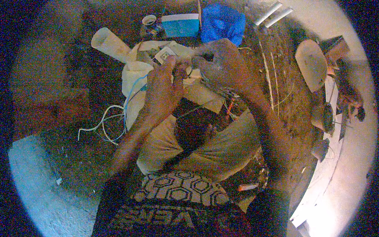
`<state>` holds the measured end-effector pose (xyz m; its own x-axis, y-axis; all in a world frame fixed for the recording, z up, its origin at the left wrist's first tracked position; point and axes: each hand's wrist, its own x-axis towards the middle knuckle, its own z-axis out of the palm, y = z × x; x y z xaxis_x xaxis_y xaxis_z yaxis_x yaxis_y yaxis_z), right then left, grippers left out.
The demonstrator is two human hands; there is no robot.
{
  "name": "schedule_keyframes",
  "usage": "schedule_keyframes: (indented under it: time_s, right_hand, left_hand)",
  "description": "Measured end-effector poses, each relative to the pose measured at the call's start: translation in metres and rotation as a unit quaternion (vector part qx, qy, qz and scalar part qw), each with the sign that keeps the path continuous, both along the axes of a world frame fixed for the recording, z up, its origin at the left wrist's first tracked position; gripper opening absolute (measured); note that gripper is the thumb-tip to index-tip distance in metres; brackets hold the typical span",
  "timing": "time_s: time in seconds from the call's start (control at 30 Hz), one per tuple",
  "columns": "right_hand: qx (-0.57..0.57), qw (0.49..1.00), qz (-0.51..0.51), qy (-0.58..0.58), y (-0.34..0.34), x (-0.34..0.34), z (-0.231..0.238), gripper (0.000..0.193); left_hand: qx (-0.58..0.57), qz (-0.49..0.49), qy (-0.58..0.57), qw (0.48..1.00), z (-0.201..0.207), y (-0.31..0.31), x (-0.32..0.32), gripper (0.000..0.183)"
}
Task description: The person sits on the floor and repairs electrical wires. They strip the insulation from the wire ends using a knife, twist the exposed strands together, and then wrap the connection with electrical tape. The person uses pliers to secure the twisted wires before taping.
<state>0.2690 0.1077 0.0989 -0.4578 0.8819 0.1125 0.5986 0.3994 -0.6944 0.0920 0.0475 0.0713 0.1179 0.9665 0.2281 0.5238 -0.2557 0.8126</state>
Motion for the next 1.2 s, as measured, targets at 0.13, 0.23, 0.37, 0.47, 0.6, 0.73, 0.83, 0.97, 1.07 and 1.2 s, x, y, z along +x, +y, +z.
schedule_keyframes:
  time_s: [0.13,0.23,0.37,0.47,0.6,0.73,0.83,0.97,1.07,1.2]
  right_hand:
    - [-0.023,1.000,0.009,0.011,0.000,0.003,0.002,0.019]
    - [-0.043,0.998,0.022,0.035,0.001,0.000,0.005,0.017]
    - [0.006,0.998,0.050,0.049,0.006,0.001,0.002,0.016]
    - [-0.099,0.995,0.019,0.018,0.001,-0.003,0.014,0.017]
    - [-0.102,0.993,0.036,0.049,0.002,0.003,0.010,0.017]
    - [-0.049,0.997,0.045,0.034,-0.001,0.006,0.010,0.018]
    - [-0.022,0.999,0.029,-0.005,-0.012,0.004,0.022,0.017]
    - [0.057,0.994,0.054,-0.073,-0.014,0.004,0.025,0.014]
    - [0.075,0.990,0.088,-0.079,-0.022,-0.002,0.039,0.015]
    - [0.070,0.993,0.081,-0.047,-0.024,-0.005,0.032,0.017]
  left_hand:
    - [0.026,-0.003,0.014,1.000,-0.013,0.001,-0.005,0.020]
    - [0.077,0.009,0.035,0.996,-0.020,0.000,-0.005,0.023]
    - [0.046,-0.012,-0.010,0.999,-0.013,0.001,-0.006,0.023]
    - [0.038,-0.004,-0.015,0.999,-0.007,-0.001,-0.005,0.022]
    - [0.048,0.004,0.015,0.999,-0.001,-0.003,-0.001,0.021]
    - [0.051,0.034,0.028,0.998,-0.004,-0.005,0.002,0.023]
    - [0.103,0.020,-0.008,0.994,-0.005,-0.005,0.004,0.018]
    - [0.128,0.026,0.026,0.991,-0.007,-0.004,0.006,0.023]
    - [0.068,0.023,0.026,0.997,0.000,-0.006,0.006,0.020]
    - [0.047,0.040,0.056,0.997,0.000,-0.006,0.006,0.017]
